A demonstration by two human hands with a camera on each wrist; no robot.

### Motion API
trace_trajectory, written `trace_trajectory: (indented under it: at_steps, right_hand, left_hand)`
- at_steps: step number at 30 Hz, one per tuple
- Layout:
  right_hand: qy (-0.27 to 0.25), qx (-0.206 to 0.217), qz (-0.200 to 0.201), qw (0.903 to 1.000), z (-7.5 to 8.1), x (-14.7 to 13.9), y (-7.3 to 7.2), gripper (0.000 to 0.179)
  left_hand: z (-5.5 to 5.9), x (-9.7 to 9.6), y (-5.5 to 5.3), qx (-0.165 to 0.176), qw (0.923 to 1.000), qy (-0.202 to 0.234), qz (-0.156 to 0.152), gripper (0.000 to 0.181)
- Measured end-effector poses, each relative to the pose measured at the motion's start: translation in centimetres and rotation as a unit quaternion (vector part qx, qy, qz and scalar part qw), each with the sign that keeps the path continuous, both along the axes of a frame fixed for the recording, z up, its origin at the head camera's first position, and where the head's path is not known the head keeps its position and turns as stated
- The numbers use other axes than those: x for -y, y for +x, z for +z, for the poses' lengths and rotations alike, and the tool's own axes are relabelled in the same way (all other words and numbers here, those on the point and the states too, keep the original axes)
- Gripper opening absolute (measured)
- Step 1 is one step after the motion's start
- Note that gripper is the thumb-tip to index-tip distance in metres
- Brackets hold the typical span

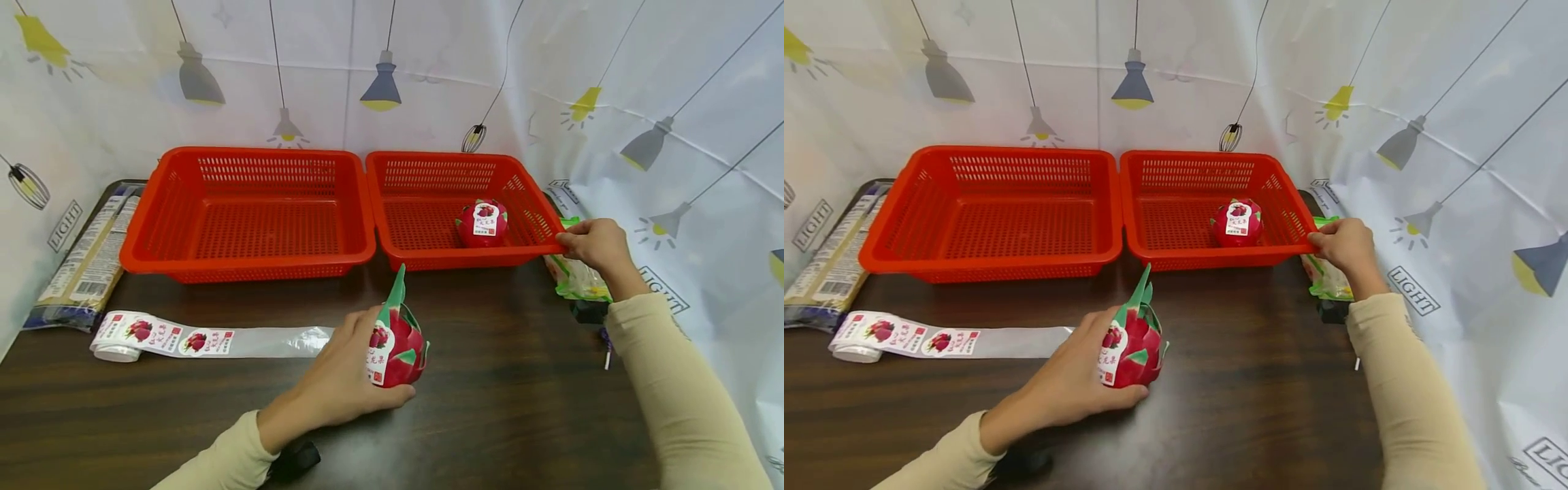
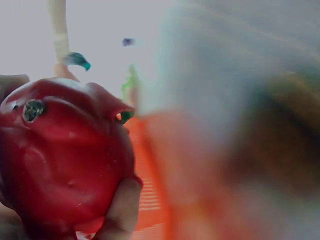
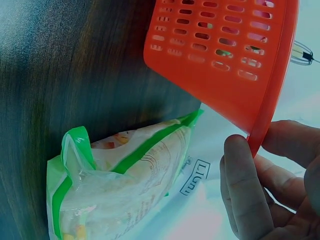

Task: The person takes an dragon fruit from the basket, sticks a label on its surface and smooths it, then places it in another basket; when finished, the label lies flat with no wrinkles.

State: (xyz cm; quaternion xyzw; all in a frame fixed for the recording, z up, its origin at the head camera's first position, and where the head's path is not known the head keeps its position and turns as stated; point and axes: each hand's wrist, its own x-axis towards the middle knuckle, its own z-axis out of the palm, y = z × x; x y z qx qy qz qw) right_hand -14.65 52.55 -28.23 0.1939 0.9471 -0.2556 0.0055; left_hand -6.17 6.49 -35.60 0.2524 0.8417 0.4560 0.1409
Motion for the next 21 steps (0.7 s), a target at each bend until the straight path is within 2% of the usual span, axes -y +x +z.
trace_trajectory:
  at_steps: [3, 5, 7, 9, 11, 12, 14, 16, 19, 21]
  right_hand:
    - [0.010, 0.003, 0.009, 0.9999, 0.1, 0.0, 0.0, 0.046]
    - [0.017, 0.005, 0.017, 0.9997, 0.2, 0.0, 0.0, 0.045]
    - [0.020, 0.006, 0.022, 0.9995, 0.3, -0.1, 0.1, 0.045]
    - [0.027, 0.006, 0.026, 0.9993, 0.4, -0.2, 0.1, 0.044]
    - [0.033, 0.008, 0.029, 0.9990, 0.6, -0.3, 0.2, 0.044]
    - [0.037, 0.008, 0.031, 0.9988, 0.6, -0.4, 0.2, 0.043]
    - [0.048, 0.009, 0.035, 0.9982, 0.7, -0.3, 0.1, 0.042]
    - [0.057, 0.009, 0.040, 0.9975, 0.7, -0.3, 0.1, 0.042]
    - [0.068, 0.012, 0.050, 0.9964, 0.7, -0.2, 0.0, 0.041]
    - [0.071, 0.017, 0.056, 0.9958, 0.5, 0.0, -0.1, 0.040]
  left_hand:
    - [2.9, 1.6, 0.7, -0.010, 0.9998, 0.013, -0.011, 0.103]
    - [5.0, 2.3, 0.9, -0.037, 0.9989, 0.025, -0.017, 0.103]
    - [7.2, 2.5, 0.4, -0.081, 0.9957, 0.040, -0.017, 0.103]
    - [9.2, 2.1, -0.7, -0.130, 0.9896, 0.058, -0.015, 0.101]
    - [11.0, 1.2, -2.4, -0.164, 0.9835, 0.076, -0.010, 0.099]
    - [11.8, 0.5, -3.4, -0.169, 0.9822, 0.082, -0.006, 0.097]
    - [13.1, -1.1, -5.7, -0.160, 0.9833, 0.088, 0.002, 0.094]
    - [13.9, -3.1, -8.2, -0.137, 0.9871, 0.082, 0.016, 0.093]
    - [13.7, -6.5, -11.6, -0.095, 0.9933, 0.043, 0.050, 0.095]
    - [12.7, -8.8, -13.6, -0.072, 0.9946, 0.006, 0.075, 0.096]
